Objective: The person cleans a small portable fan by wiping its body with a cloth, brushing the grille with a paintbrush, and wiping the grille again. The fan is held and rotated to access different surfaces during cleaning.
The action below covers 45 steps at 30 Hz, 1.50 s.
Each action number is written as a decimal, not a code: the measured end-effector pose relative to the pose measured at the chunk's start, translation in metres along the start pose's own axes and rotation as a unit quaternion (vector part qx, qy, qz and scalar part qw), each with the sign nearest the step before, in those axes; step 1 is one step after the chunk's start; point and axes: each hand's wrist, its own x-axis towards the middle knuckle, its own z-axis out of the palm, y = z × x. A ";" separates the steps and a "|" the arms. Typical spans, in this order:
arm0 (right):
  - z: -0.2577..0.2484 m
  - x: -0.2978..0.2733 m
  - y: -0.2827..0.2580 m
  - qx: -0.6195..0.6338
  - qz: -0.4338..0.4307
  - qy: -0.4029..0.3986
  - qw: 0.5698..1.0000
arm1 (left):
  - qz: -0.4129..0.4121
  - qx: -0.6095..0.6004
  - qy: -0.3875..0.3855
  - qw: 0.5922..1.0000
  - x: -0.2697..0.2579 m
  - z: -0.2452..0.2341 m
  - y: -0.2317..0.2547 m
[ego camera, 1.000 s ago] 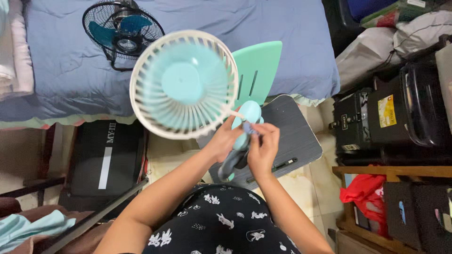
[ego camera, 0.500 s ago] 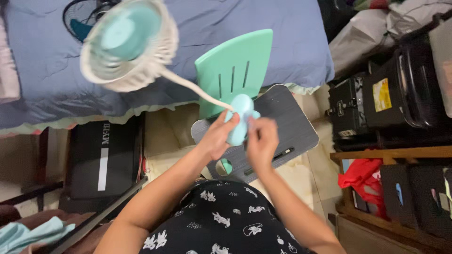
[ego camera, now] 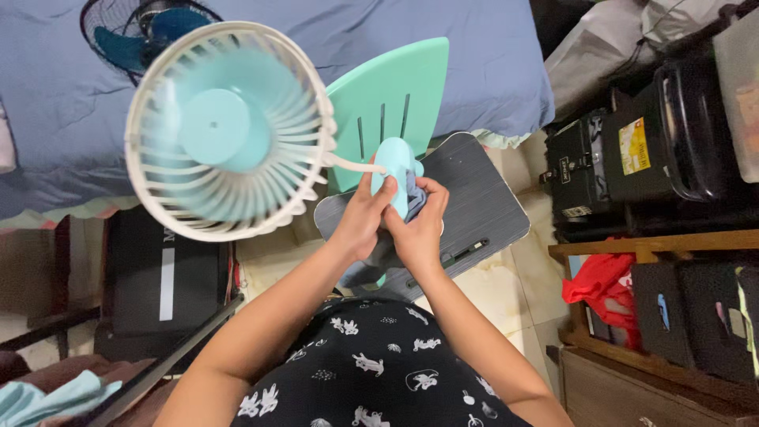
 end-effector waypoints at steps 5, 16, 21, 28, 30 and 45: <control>-0.017 0.001 0.005 0.021 -0.158 -0.063 0.985 | -0.022 -0.033 -0.025 0.999 -0.005 -0.003 0.009; -0.014 0.003 -0.004 0.010 -0.144 0.001 0.990 | -0.029 -0.025 -0.036 0.999 -0.016 0.003 0.017; -0.014 0.006 0.000 -0.007 -0.119 0.017 0.993 | -0.064 -0.041 -0.036 0.996 -0.017 -0.001 0.005; -0.005 -0.013 0.006 -0.068 -0.165 -0.015 0.984 | -0.030 -0.018 -0.007 0.999 -0.014 -0.013 0.012; -0.006 0.003 0.010 -0.096 -0.148 -0.002 0.984 | -0.061 -0.009 0.004 0.998 -0.019 -0.006 0.009; -0.019 0.012 0.001 -0.115 -0.123 -0.024 0.985 | -0.054 -0.009 -0.016 0.998 -0.033 0.006 -0.002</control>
